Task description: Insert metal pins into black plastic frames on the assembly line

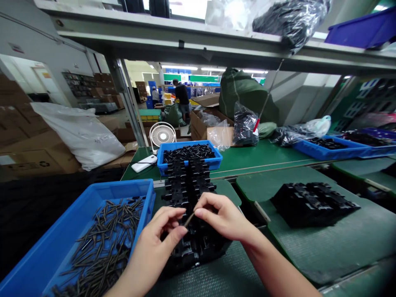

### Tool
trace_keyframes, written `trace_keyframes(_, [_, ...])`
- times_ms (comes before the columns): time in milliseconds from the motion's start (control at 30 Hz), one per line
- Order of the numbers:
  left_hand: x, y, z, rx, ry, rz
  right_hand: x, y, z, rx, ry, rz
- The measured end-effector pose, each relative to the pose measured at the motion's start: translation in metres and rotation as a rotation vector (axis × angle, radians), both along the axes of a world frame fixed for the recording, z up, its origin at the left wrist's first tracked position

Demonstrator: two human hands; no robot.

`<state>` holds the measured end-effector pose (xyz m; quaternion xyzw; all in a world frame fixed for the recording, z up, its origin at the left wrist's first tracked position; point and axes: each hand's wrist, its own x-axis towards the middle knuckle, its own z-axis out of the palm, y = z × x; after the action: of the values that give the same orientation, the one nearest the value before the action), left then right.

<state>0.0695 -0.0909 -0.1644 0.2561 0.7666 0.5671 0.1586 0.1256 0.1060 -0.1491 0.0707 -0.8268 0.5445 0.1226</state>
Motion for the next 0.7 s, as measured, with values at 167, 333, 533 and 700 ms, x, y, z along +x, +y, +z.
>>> trace_keyframes(167, [0.000, 0.000, 0.000, -0.132, 0.109, -0.035, 0.001, -0.001, -0.001, 0.017, -0.012, 0.022])
trace_keyframes(333, [-0.001, 0.001, 0.001, -0.111, -0.002, 0.031, 0.000, -0.002, -0.002, 0.051, 0.028, 0.050])
trace_keyframes(533, [-0.012, -0.002, -0.003, 0.364, -0.274, 0.286, -0.002, 0.006, -0.002, -0.006, 0.049, 0.032])
trace_keyframes(700, [-0.014, -0.004, -0.002, 0.199, -0.192, 0.249, -0.002, 0.010, -0.002, -0.005, 0.038, 0.027])
